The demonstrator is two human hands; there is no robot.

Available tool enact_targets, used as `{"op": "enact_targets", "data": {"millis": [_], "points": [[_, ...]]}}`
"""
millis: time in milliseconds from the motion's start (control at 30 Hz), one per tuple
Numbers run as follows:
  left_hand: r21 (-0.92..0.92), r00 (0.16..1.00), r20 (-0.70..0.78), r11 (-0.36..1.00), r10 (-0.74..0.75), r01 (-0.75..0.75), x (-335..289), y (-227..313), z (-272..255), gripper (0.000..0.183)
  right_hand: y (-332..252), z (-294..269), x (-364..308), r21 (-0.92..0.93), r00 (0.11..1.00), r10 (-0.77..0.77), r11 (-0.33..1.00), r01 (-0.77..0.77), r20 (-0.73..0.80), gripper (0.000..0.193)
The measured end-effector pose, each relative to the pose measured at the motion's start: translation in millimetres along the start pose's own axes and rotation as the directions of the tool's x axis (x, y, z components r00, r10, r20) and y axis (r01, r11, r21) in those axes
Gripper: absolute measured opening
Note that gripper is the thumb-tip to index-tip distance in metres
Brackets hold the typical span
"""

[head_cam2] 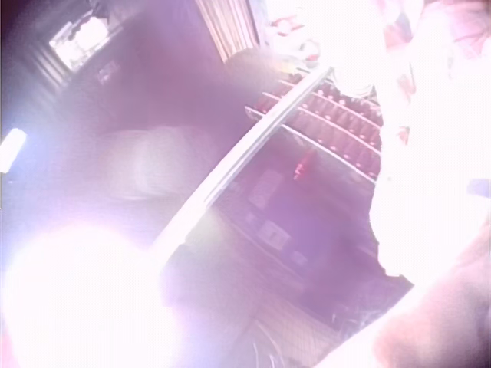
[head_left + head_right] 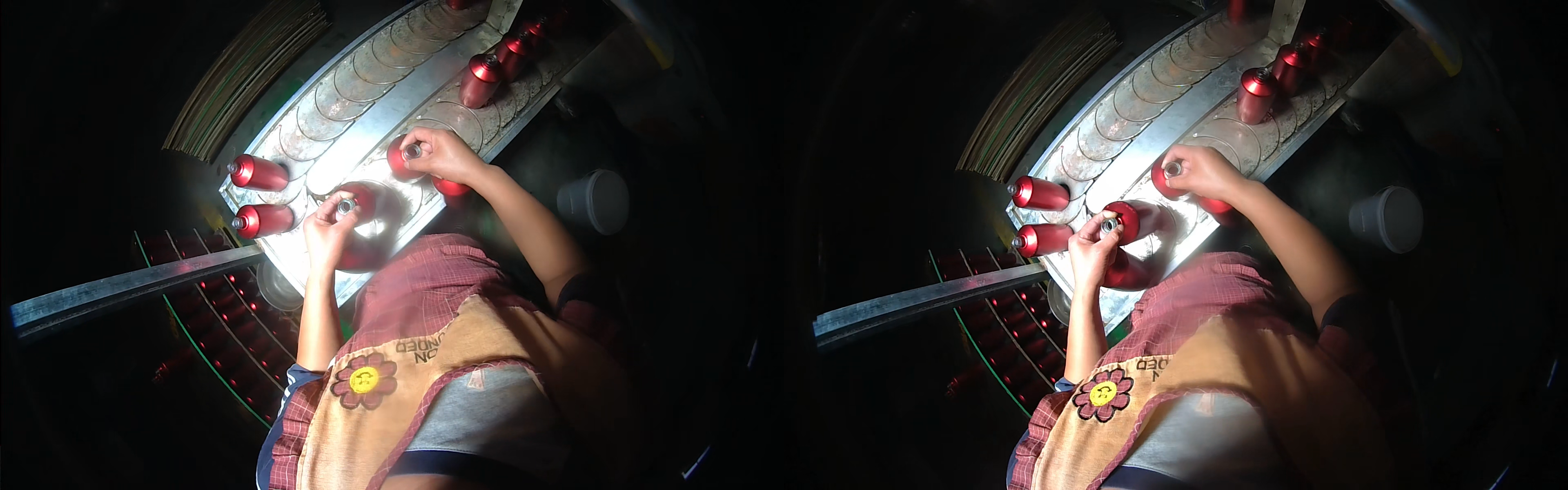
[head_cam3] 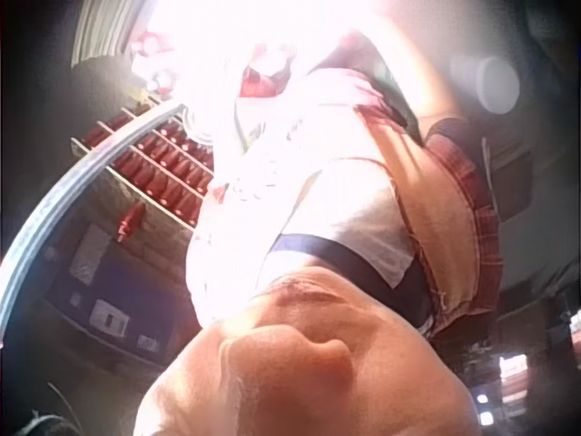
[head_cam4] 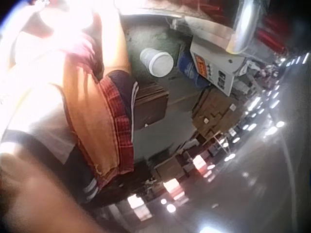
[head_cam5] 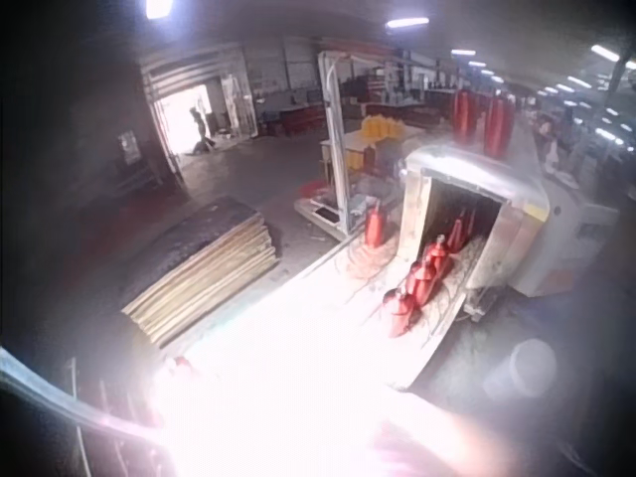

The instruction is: The person repeatedly picks up red spray cans from a metal tray, inspects them, and places them onto a nearby rack. The person handles the cans one at a time, rotating them in hand before setting them down.

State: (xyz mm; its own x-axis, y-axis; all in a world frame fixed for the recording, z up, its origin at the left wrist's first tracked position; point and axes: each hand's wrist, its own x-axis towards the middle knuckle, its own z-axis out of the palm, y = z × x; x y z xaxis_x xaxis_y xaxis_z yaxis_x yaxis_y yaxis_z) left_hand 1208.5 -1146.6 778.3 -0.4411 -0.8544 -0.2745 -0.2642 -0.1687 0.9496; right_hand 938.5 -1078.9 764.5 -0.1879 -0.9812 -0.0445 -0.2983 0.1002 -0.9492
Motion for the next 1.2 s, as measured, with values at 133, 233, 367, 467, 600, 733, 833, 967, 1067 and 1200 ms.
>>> {"op": "enact_targets", "data": {"millis": [133, 233, 367, 467, 600, 733, 833, 967, 1067, 1200], "points": [[0.155, 0.999, -0.013, 0.987, -0.033, 0.035, 41.8, 15.8, 69.7, 0.021, 18.6, -48.2, 31.5, -0.045, 0.987, 0.092, 0.995, -0.087, 0.133, 0.031], [0.149, 0.997, 0.075, 0.988, 0.032, -0.043, 66.0, 18.6, 100.5, 0.033, 42.1, -114.4, 45.3, 0.066, 0.979, 0.137, 0.987, -0.148, 0.151, 0.036], [-0.006, 0.987, -0.035, 0.988, 0.156, -0.157, 72.3, 9.8, 82.3, 0.041, 67.4, -155.7, 74.3, 0.25, 0.974, 0.025, 0.968, 0.034, -0.227, 0.03], [-0.079, 0.964, -0.181, 0.974, 0.193, -0.21, 82.1, 5.5, 69.3, 0.038, 77.9, -169.3, 113.1, 0.256, 0.919, 0.015, 0.962, 0.094, -0.393, 0.025], [0.027, 0.972, 0.061, 0.973, 0.225, -0.227, 117.2, 16.5, 98.2, 0.033, 87.2, -228.0, 150.0, 0.258, 0.849, 0.162, 0.966, -0.031, -0.504, 0.027], [0.511, 0.745, 0.092, 0.611, 0.661, -0.605, 123.7, 40.3, 114.9, 0.042, 94.8, -256.9, 122.9, -0.068, 0.607, -0.26, 0.945, 0.321, -0.751, 0.036], [0.522, 0.865, 0.244, 0.692, 0.439, -0.498, 116.1, 52.6, 121.2, 0.054, 96.6, -247.0, 43.2, 0.12, 0.52, -0.156, 0.881, 0.458, -0.84, 0.034], [0.487, 0.811, 0.282, 0.652, 0.513, -0.582, 110.1, 52.1, 123.8, 0.033, 86.6, -207.7, -90.2, 0.091, 0.48, -0.065, 0.951, 0.296, -0.875, 0.027], [0.417, 0.864, 0.211, 0.757, 0.458, -0.503, 116.7, 42.5, 139.8, 0.032, 86.1, -173.1, -182.0, 0.227, 0.429, 0.095, 0.936, 0.269, -0.898, 0.025], [0.517, 0.872, 0.304, 0.702, 0.384, -0.49, 92.9, 38.1, 177.4, 0.048, 104.4, -111.9, -282.7, 0.338, 0.518, 0.191, 0.918, 0.205, -0.834, 0.025]]}}
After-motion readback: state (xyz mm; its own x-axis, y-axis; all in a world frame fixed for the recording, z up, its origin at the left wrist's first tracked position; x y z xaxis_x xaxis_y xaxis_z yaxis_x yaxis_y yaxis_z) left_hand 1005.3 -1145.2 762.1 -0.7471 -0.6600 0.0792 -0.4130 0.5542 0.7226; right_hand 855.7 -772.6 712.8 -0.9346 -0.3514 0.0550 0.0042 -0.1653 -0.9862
